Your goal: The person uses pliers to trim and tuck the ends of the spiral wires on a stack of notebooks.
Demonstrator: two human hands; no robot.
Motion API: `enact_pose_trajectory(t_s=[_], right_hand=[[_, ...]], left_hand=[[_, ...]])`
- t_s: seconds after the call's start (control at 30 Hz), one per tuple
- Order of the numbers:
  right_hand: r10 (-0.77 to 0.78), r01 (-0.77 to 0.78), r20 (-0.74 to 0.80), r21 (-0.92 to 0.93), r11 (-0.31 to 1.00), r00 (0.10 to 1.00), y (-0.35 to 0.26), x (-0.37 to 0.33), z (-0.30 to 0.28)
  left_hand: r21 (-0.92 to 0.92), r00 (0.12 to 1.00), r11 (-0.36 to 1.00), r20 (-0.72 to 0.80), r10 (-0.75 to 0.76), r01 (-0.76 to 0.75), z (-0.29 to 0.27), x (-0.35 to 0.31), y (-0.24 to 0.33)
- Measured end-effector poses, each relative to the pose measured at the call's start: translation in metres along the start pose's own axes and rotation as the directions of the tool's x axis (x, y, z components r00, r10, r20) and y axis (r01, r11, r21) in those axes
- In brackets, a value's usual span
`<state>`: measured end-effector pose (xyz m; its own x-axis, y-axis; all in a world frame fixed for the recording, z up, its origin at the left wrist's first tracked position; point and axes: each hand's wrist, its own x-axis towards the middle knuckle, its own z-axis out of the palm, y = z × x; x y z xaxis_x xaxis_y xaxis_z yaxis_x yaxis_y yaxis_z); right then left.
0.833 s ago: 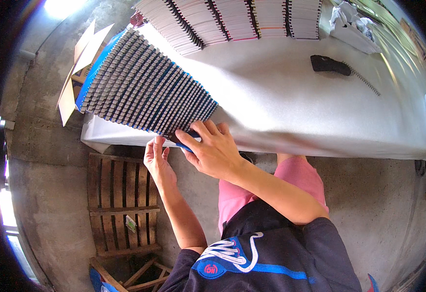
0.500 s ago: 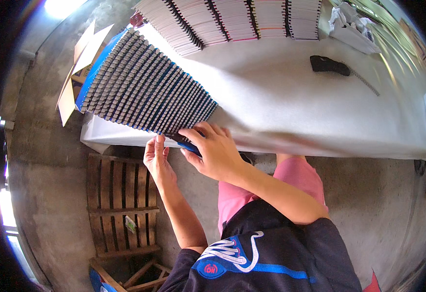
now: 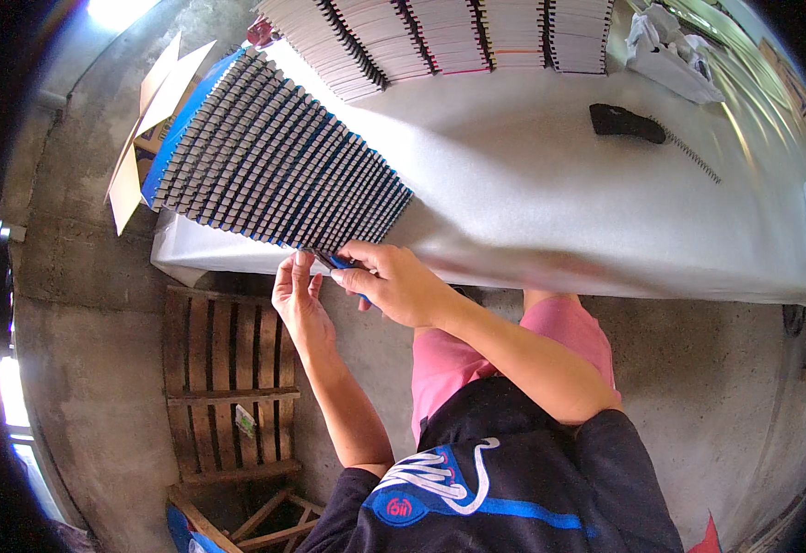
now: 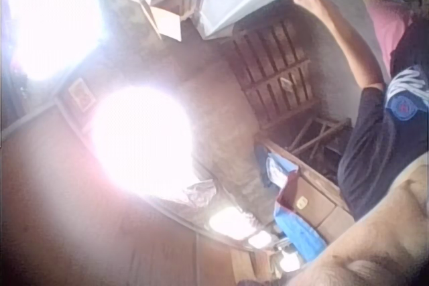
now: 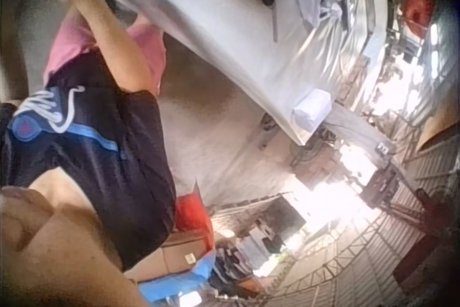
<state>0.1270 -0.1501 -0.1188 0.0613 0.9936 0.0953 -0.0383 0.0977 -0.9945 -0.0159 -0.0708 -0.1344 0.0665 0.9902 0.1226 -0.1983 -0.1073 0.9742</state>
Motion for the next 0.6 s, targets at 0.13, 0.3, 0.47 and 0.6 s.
enact_pose_trajectory(t_s=[0.13, 0.3, 0.47, 0.6], right_hand=[[-0.368, 0.249, -0.163, -0.49, 0.836, 0.915, 0.005, -0.007, 0.005], [-0.61, 0.288, -0.148, -0.779, 0.557, 0.779, -0.001, -0.005, 0.003], [-0.625, 0.298, -0.082, -0.826, 0.478, 0.776, 0.0, 0.002, 0.003], [-0.525, 0.258, -0.064, -0.816, 0.517, 0.849, -0.001, -0.002, 0.002]], left_hand=[[0.035, 1.0, 0.999, -0.003, 0.018, -0.018, -0.006, -0.003, 0.009], [0.113, 1.0, 0.993, 0.004, 0.023, -0.024, -0.005, -0.001, 0.014], [0.062, 0.999, 0.997, -0.04, -0.034, 0.036, -0.003, 0.002, 0.016], [0.058, 0.998, 0.997, -0.047, -0.047, 0.05, 0.002, 0.0, 0.018]])
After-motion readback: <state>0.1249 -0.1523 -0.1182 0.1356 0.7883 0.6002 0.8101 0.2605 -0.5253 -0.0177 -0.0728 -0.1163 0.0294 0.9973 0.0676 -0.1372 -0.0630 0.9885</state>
